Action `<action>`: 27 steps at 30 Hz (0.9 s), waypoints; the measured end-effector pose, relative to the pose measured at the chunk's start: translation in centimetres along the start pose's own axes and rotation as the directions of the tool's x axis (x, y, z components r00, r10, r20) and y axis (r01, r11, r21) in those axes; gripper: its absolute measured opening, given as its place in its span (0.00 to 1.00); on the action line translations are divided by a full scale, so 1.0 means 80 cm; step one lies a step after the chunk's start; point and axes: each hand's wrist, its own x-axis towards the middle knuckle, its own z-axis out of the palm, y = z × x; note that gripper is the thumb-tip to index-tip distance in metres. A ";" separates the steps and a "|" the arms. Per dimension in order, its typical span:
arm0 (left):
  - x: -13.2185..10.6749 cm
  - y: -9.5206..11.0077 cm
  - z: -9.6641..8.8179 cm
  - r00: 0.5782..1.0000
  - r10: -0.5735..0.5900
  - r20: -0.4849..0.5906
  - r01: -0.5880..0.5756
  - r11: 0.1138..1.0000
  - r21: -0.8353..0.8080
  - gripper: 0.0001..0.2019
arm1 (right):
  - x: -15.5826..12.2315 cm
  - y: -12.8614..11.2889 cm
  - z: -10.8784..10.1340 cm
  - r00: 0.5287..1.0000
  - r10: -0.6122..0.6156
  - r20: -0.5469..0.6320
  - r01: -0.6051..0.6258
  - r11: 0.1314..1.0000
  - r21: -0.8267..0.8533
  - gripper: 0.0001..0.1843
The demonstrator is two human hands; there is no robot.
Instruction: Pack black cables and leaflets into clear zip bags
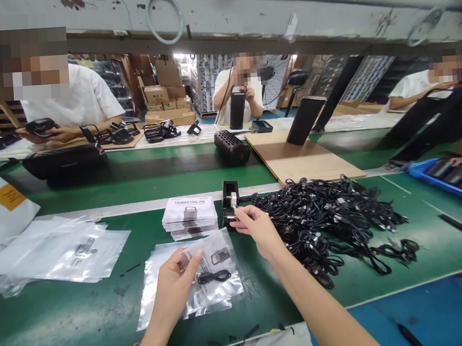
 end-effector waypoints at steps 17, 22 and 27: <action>-0.009 0.004 0.010 1.000 0.011 -0.026 -0.009 0.996 0.087 0.11 | -0.074 -0.003 0.034 0.955 0.007 0.297 -0.031 0.997 0.077 0.13; -0.018 0.011 0.008 0.995 -0.050 -0.086 0.051 0.999 0.007 0.13 | -0.065 0.007 0.048 0.956 0.112 0.272 -0.044 0.969 -0.243 0.21; -0.029 0.013 -0.050 0.993 -0.081 -0.085 0.079 0.996 -0.034 0.12 | -0.075 -0.006 0.029 0.896 -0.072 0.438 0.314 0.800 -0.511 0.13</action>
